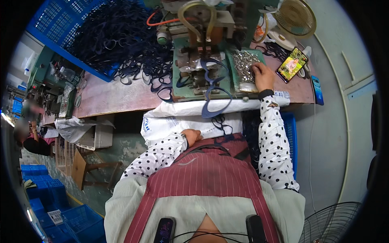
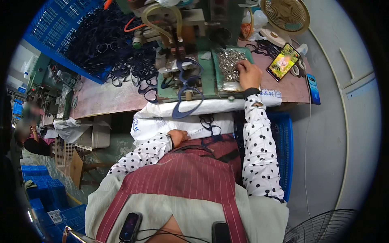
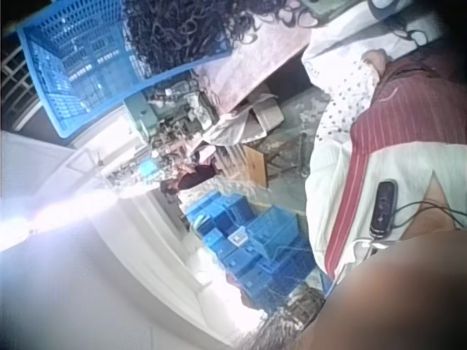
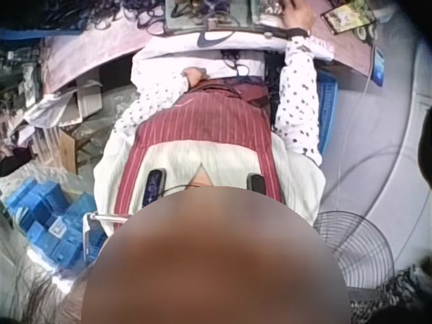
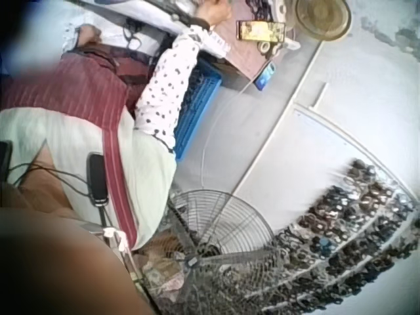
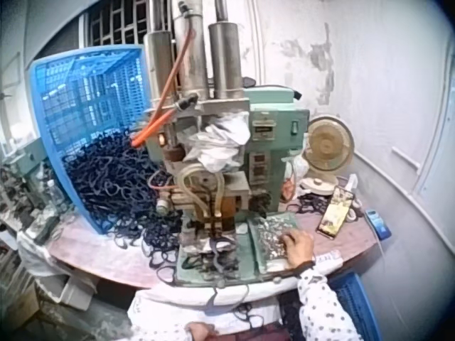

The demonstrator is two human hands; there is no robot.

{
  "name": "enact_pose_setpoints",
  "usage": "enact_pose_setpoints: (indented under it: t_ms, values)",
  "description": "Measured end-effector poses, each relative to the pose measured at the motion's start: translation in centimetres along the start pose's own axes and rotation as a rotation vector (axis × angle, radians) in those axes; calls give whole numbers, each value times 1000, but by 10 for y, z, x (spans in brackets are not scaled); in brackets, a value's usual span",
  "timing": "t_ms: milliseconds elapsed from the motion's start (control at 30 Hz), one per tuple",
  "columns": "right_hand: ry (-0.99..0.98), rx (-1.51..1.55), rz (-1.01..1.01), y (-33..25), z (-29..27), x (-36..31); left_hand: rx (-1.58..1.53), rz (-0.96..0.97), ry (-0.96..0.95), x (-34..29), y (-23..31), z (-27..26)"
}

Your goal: The person repeatedly picks dark blue flexible loops from a blue basket, places them into a small press machine, and adds small metal pieces before operating the press. The person then removes the assembled parts and places them on the table. This cycle repeats throughout the clip.

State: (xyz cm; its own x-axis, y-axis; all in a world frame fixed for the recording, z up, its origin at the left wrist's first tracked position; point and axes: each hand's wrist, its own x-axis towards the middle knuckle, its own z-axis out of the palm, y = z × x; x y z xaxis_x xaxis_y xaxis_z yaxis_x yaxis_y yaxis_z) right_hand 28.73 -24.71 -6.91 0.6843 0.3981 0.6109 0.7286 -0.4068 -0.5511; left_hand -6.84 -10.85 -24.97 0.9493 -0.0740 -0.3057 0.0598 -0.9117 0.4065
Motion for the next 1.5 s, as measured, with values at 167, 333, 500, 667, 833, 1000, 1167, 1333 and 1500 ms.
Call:
enact_pose_setpoints:
  t_ms: [167, 333, 500, 667, 833, 1000, 1167, 1333, 1500]
  values:
    - [-24, 2, 97, 6, -7, -2, -53, 460, 145, -49, 11, -58]
    - [-95, 1, 174, -5, -10, 4, -240, 315, 194, -90, -13, -61]
    - [-77, 159, 245, 7, -3, 0, -467, 72, 165, -94, -8, -123]
    - [-30, 71, 215, -11, -13, -2, -453, -290, 866, -64, -58, -251]
    - [-58, 72, 181, -12, -11, -1, 77, -579, 1061, -7, -146, -305]
    - [-57, 30, 199, -10, -12, -3, 38, -981, 638, 42, -116, -308]
    - [-63, 20, 179, -14, -14, -3, 121, -357, 1008, -21, -94, -250]
    - [-56, 22, 162, -15, -13, -2, 3, -349, 1021, -65, -123, -219]
    - [-27, 65, 176, -11, -12, -1, 399, -867, 941, -63, -131, -233]
